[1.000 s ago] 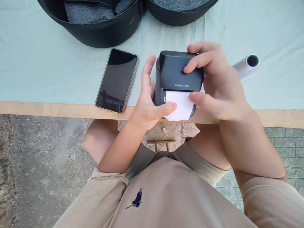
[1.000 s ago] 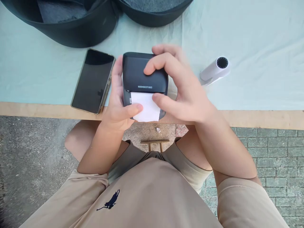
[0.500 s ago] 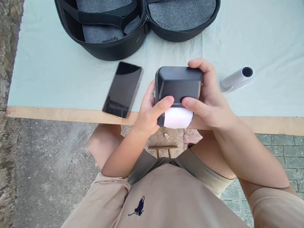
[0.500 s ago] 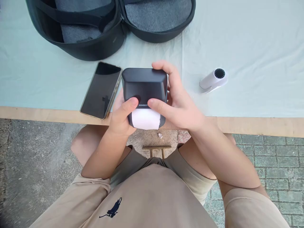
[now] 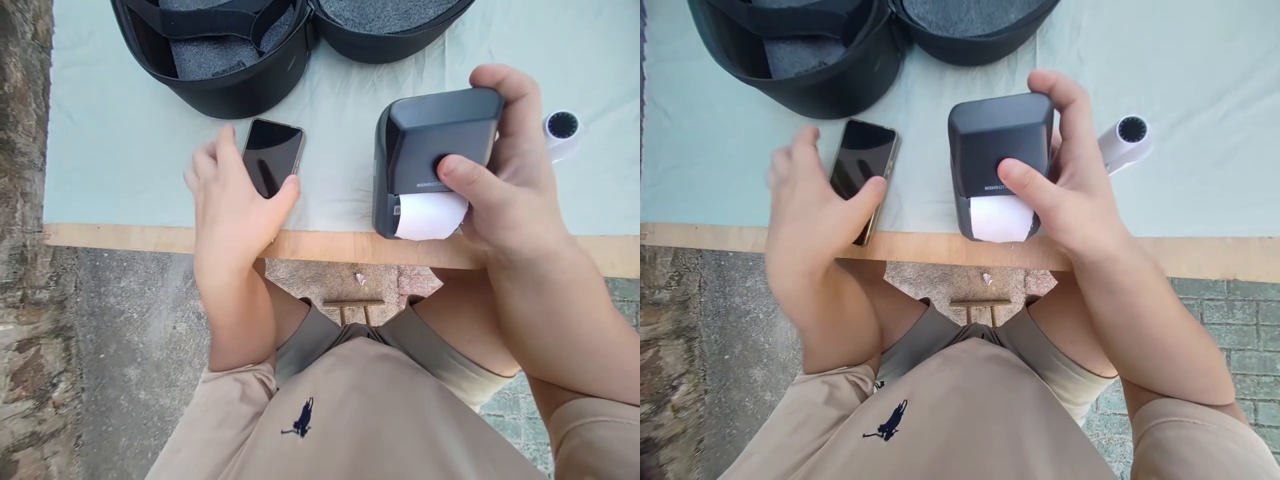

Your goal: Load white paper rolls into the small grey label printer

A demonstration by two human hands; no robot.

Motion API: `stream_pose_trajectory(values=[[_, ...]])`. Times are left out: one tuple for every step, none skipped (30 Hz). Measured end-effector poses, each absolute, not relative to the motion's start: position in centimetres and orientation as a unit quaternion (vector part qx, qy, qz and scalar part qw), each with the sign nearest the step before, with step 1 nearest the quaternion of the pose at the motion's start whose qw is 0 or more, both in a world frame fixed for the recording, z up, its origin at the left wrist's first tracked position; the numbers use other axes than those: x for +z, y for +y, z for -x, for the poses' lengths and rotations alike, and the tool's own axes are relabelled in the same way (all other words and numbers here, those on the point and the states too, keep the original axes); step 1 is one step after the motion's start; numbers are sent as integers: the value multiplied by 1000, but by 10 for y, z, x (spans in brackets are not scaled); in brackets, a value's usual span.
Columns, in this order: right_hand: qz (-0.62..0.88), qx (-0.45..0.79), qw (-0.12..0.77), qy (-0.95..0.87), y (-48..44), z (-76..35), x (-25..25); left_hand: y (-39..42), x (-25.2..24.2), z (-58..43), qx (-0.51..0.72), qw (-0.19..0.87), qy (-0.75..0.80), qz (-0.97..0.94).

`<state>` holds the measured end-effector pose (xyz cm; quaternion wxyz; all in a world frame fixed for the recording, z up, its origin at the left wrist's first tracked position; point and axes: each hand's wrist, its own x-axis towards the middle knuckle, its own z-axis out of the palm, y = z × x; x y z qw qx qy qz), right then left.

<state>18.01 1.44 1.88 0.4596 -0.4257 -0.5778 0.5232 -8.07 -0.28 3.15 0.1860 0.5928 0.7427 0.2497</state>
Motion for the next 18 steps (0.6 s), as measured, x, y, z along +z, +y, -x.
stream_pose_trajectory(values=[[424,523,459,-579,15,-181,19,1,28,84,237,208,751,-580],[423,522,461,-580,15,-181,18,4,24,85,225,226,753,-576],[422,521,461,-581,15,-181,17,7,20,85,222,228,752,-577],[423,520,460,-581,15,-181,17,8,18,84,221,222,750,-583],[425,520,457,-583,15,-181,16,9,16,83,221,214,745,-592],[426,519,454,-585,16,-182,16,10,15,82,225,205,739,-601],[429,518,450,-587,16,-182,16,10,15,82,232,205,730,-609],[432,517,447,-589,16,-182,16,9,17,83,244,212,722,-612],[434,517,443,-590,17,-182,15,9,19,84,253,227,713,-613],[437,517,440,-590,17,-182,15,8,21,85,259,241,710,-610],[437,518,439,-589,17,-182,15,8,24,86,257,252,712,-603],[437,520,439,-588,17,-182,15,6,26,86,240,263,719,-597],[437,523,438,-586,17,-182,14,5,28,84,219,266,728,-593],[437,525,439,-584,18,-183,14,2,30,82,198,265,736,-591],[436,528,439,-582,18,-183,13,0,30,79,184,264,740,-591],[435,530,440,-581,18,-183,13,-3,30,76,185,265,741,-589],[433,532,439,-580,18,-183,12,-5,29,75,196,272,738,-586],[432,533,439,-579,18,-183,12,-8,27,75,216,284,731,-581]])
